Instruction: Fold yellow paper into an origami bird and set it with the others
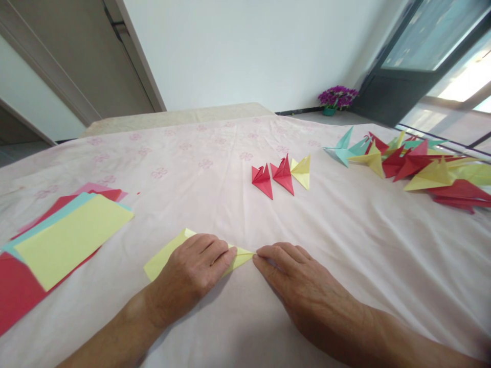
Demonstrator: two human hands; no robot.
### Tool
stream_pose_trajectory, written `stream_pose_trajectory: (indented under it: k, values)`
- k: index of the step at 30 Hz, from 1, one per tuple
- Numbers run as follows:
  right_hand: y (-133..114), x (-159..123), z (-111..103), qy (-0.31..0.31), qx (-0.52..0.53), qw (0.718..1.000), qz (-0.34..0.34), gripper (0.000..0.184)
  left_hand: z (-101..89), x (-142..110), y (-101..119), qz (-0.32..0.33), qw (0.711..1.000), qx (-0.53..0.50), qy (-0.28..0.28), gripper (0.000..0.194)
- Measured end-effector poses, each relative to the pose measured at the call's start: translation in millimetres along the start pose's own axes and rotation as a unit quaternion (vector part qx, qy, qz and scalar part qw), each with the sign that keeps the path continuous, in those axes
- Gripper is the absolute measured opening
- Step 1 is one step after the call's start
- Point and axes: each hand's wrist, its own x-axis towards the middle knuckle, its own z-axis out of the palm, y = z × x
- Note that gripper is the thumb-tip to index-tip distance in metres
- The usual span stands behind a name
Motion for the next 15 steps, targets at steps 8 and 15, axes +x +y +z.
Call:
stream_pose_trajectory:
  k: [8,15]
  values:
    - [-0.6,0.2,-1.9,0.000,-0.006,1.000,-0.005,0.039,-0.7,1.3,1.0,-0.007,1.000,0.003,-0.003,0.020]
    - [2.7,-1.3,2.7,0.032,0.016,0.999,-0.015,0.034,0.2,-0.5,1.2,-0.006,1.000,-0.011,-0.016,0.018]
